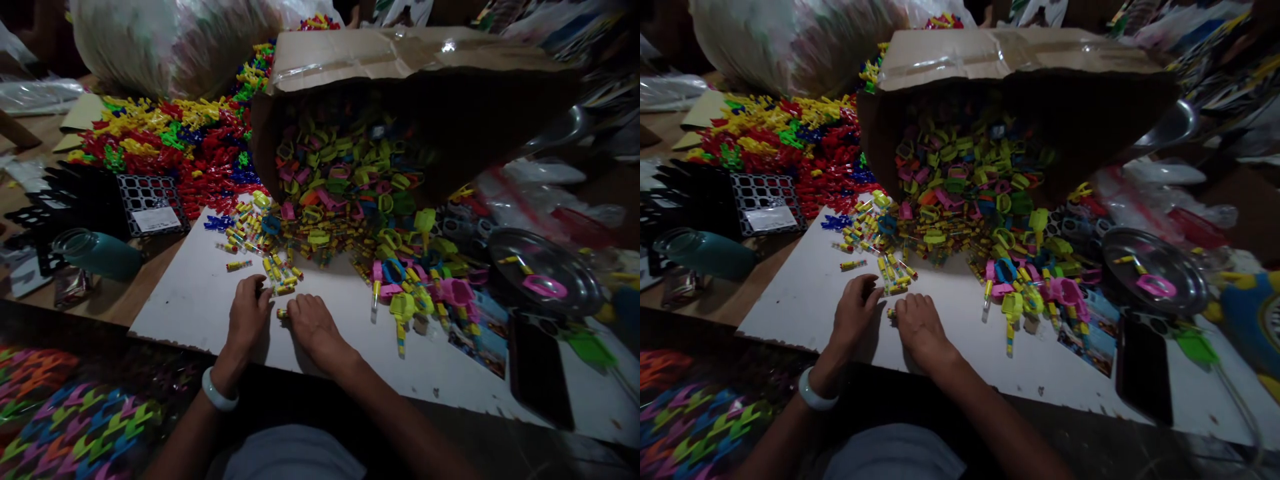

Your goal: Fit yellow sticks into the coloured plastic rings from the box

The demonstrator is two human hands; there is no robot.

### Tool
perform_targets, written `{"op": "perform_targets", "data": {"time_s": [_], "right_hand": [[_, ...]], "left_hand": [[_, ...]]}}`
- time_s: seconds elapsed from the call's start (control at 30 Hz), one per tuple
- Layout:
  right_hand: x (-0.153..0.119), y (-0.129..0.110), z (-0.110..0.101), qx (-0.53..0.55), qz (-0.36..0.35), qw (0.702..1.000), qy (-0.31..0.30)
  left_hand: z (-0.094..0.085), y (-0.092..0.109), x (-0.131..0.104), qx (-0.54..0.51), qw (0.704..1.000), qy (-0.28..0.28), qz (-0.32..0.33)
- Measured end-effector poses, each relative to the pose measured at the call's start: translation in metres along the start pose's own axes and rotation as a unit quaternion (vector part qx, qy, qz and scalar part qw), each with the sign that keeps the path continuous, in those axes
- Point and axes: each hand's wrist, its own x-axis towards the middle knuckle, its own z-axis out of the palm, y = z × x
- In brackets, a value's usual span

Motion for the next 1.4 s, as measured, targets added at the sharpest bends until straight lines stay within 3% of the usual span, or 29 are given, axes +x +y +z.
{"op": "perform_targets", "data": {"time_s": [0.1, 0.2, 0.4, 0.53, 0.63, 0.73, 0.8, 0.87, 1.0, 1.13, 1.27, 1.33, 1.4], "right_hand": [[-0.015, 0.016, -0.009, 0.067, 0.048, 0.996, -0.031], [-0.02, 0.027, -0.016, 0.182, 0.097, 0.978, -0.008], [-0.006, 0.02, -0.007, 0.406, 0.225, 0.885, 0.028], [-0.001, 0.017, -0.001, 0.44, 0.267, 0.853, 0.083], [-0.005, 0.022, 0.001, 0.495, 0.274, 0.817, 0.111], [-0.01, 0.026, 0.007, 0.609, 0.269, 0.737, 0.12], [-0.011, 0.026, 0.013, 0.649, 0.263, 0.701, 0.14], [-0.01, 0.026, 0.02, 0.65, 0.252, 0.699, 0.158], [-0.009, 0.026, 0.031, 0.611, 0.226, 0.74, 0.165], [-0.011, 0.027, 0.033, 0.617, 0.217, 0.739, 0.162], [-0.011, 0.027, 0.025, 0.645, 0.241, 0.703, 0.176], [-0.009, 0.029, 0.014, 0.61, 0.236, 0.727, 0.209], [-0.004, 0.033, 0.001, 0.533, 0.192, 0.786, 0.248]], "left_hand": [[0.0, 0.001, -0.006, 0.032, 0.998, -0.028, 0.042], [0.004, 0.003, -0.009, 0.068, 0.993, -0.041, 0.085], [0.019, 0.015, -0.021, -0.036, 0.994, -0.085, 0.051], [0.021, 0.018, -0.029, -0.056, 0.984, -0.136, 0.101], [0.008, 0.008, -0.015, -0.042, 0.986, -0.086, 0.139], [-0.01, -0.006, 0.02, 0.038, 0.99, 0.037, 0.131], [-0.016, -0.01, 0.05, 0.075, 0.987, 0.073, 0.12], [-0.016, -0.006, 0.08, 0.084, 0.986, 0.084, 0.121], [0.0, 0.015, 0.128, 0.095, 0.984, 0.075, 0.127], [0.009, 0.028, 0.15, 0.097, 0.987, 0.018, 0.124], [0.0, 0.031, 0.133, 0.086, 0.988, 0.007, 0.131], [-0.006, 0.034, 0.11, 0.069, 0.988, 0.009, 0.137], [-0.008, 0.037, 0.081, 0.013, 0.991, -0.007, 0.136]]}}
